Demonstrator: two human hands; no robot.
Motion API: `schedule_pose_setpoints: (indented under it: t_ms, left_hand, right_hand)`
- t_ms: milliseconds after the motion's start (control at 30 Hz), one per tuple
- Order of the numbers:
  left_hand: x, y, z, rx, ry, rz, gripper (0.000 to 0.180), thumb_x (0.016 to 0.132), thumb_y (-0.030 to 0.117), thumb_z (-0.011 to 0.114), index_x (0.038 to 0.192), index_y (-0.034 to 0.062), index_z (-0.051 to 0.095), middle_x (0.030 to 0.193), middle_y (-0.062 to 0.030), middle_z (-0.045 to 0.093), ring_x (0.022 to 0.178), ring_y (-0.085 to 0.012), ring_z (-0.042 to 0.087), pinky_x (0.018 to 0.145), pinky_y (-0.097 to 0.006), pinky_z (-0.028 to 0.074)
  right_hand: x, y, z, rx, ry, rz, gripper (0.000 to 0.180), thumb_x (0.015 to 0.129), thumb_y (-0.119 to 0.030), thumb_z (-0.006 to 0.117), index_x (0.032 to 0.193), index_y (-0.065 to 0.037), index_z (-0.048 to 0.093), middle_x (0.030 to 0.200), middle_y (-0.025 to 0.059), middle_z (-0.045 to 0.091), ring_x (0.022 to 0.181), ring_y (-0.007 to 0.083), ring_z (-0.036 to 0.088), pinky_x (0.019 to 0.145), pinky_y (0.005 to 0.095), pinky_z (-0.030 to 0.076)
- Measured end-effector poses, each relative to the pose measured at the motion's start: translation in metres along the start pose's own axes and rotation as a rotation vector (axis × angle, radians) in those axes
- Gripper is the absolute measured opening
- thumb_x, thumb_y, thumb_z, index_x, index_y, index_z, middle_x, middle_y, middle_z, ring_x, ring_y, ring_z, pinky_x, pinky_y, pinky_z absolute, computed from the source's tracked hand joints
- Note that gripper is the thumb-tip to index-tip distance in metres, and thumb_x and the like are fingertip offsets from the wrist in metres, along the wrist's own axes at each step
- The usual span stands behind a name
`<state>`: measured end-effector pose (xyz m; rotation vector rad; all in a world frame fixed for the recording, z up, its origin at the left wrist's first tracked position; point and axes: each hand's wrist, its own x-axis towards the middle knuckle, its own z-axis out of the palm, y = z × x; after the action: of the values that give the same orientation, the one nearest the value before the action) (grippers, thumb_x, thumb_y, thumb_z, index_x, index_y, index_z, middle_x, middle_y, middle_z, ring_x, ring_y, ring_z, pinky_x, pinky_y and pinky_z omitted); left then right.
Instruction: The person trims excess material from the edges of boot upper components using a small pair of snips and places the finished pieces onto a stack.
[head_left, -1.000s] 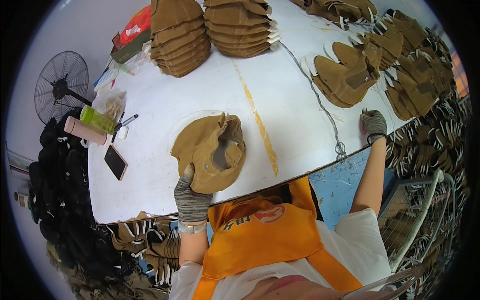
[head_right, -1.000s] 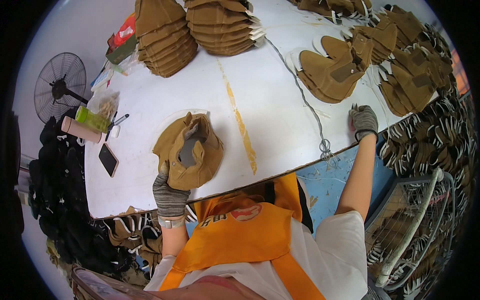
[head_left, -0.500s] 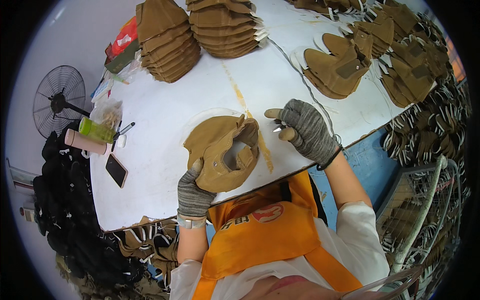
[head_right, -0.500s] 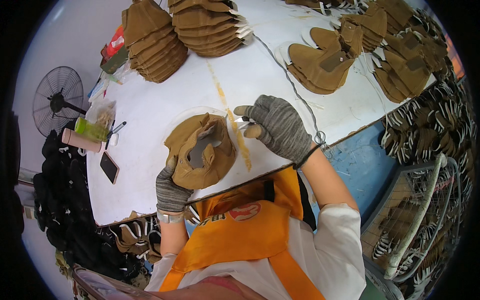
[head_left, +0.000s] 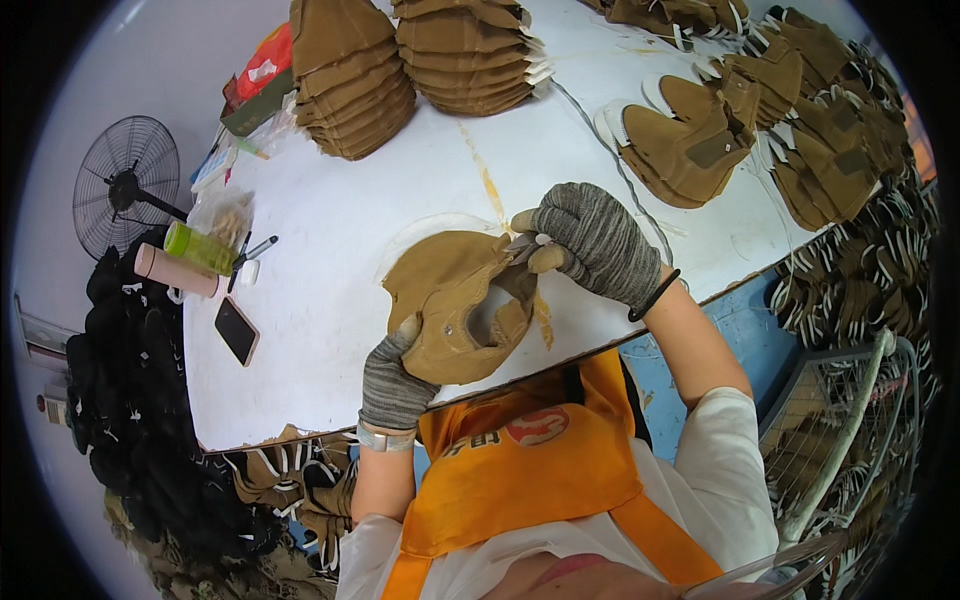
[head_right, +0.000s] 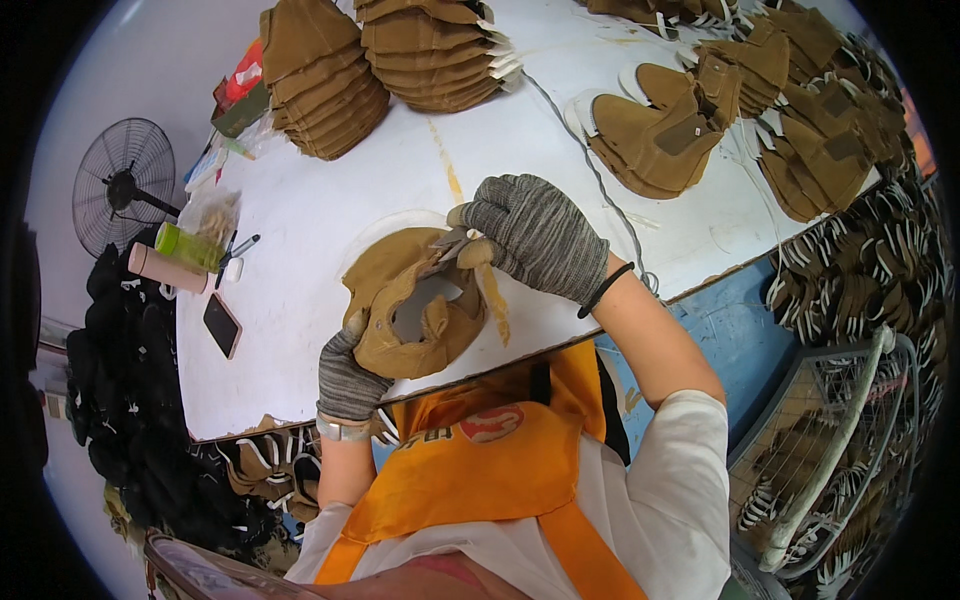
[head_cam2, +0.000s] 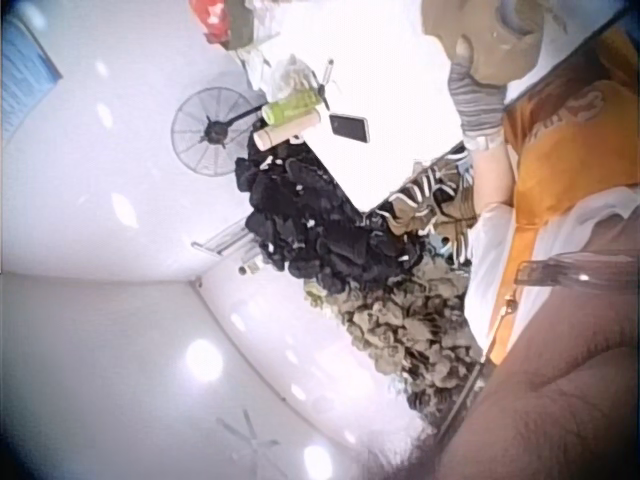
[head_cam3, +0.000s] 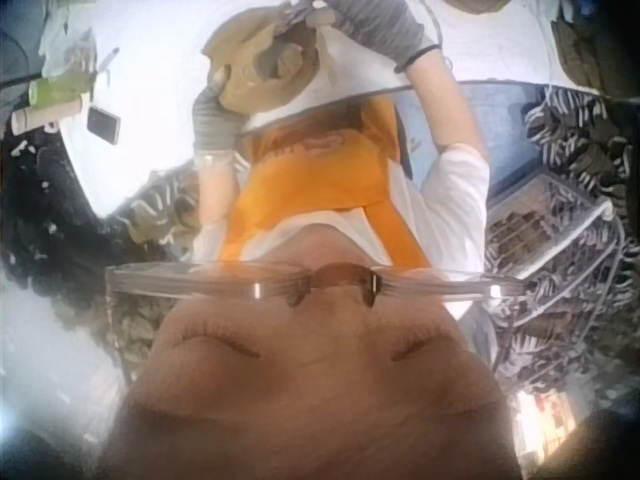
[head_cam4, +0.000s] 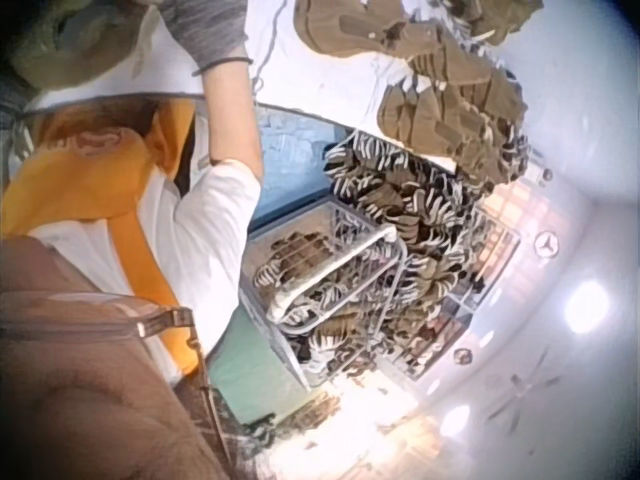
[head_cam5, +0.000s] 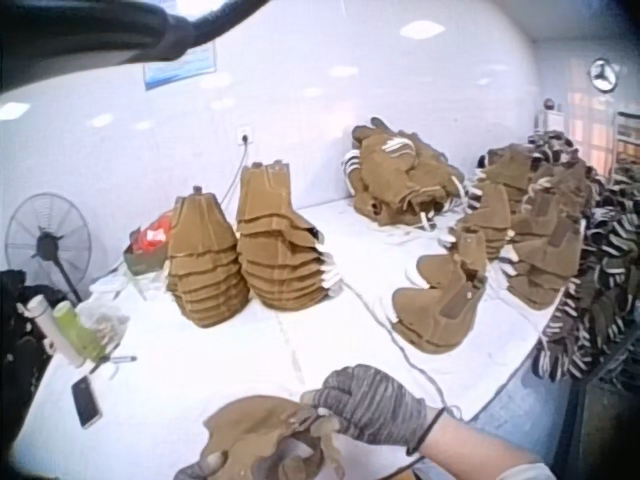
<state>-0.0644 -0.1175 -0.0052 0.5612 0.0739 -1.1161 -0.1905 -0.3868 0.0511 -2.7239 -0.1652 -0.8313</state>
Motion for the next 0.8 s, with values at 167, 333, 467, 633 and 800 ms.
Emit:
schedule_pose_setpoints:
  t_ms: [167, 333, 467, 633, 800]
  left_hand:
    - [0.002, 0.002, -0.007, 0.001, 0.028, -0.001, 0.052, 0.089, 0.013, 0.061, 0.134, -0.0015, 0.040, 0.130, -0.0186, 0.052, 0.121, -0.0313, 0.051, 0.104, -0.046, 0.042]
    - [0.003, 0.002, -0.004, -0.004, 0.034, -0.002, 0.052, 0.089, 0.013, 0.062, 0.135, -0.0013, 0.040, 0.130, -0.0187, 0.051, 0.120, -0.0309, 0.051, 0.104, -0.045, 0.043]
    - [0.003, 0.002, -0.001, 0.006, 0.034, -0.009, 0.052, 0.090, 0.013, 0.061, 0.134, -0.0021, 0.040, 0.130, -0.0192, 0.051, 0.120, -0.0314, 0.051, 0.104, -0.045, 0.043]
    - [0.005, 0.000, 0.004, 0.006, 0.010, -0.021, 0.052, 0.090, 0.014, 0.060, 0.134, -0.0033, 0.039, 0.130, -0.0198, 0.051, 0.121, -0.0317, 0.050, 0.104, -0.045, 0.042]
    - [0.005, -0.003, 0.013, 0.011, 0.034, -0.018, 0.053, 0.090, 0.015, 0.061, 0.135, -0.0030, 0.039, 0.131, -0.0196, 0.050, 0.122, -0.0314, 0.050, 0.104, -0.045, 0.042]
  right_hand:
    - [-0.002, 0.002, 0.000, 0.051, -0.025, 0.034, 0.028, 0.075, -0.017, 0.069, 0.103, -0.011, 0.066, 0.085, 0.0068, 0.060, 0.083, 0.0264, 0.060, 0.076, 0.0366, 0.050]
    - [-0.003, 0.002, 0.002, 0.092, -0.041, 0.039, 0.031, 0.080, -0.032, 0.064, 0.102, -0.009, 0.065, 0.082, 0.0086, 0.058, 0.079, 0.0291, 0.057, 0.073, 0.0386, 0.048]
    - [-0.004, 0.005, 0.007, 0.123, 0.006, -0.012, 0.033, 0.083, -0.037, 0.061, 0.099, -0.009, 0.065, 0.079, 0.0094, 0.057, 0.076, 0.0302, 0.056, 0.071, 0.0394, 0.047]
    - [-0.009, 0.009, 0.016, 0.125, 0.028, 0.052, 0.033, 0.087, -0.040, 0.057, 0.090, -0.008, 0.065, 0.077, 0.0093, 0.058, 0.075, 0.0299, 0.057, 0.069, 0.0384, 0.047]
    - [-0.023, 0.014, 0.026, 0.347, 0.138, 0.175, 0.035, 0.088, -0.041, 0.054, 0.088, -0.008, 0.066, 0.079, 0.0084, 0.059, 0.075, 0.0283, 0.058, 0.070, 0.0365, 0.048]
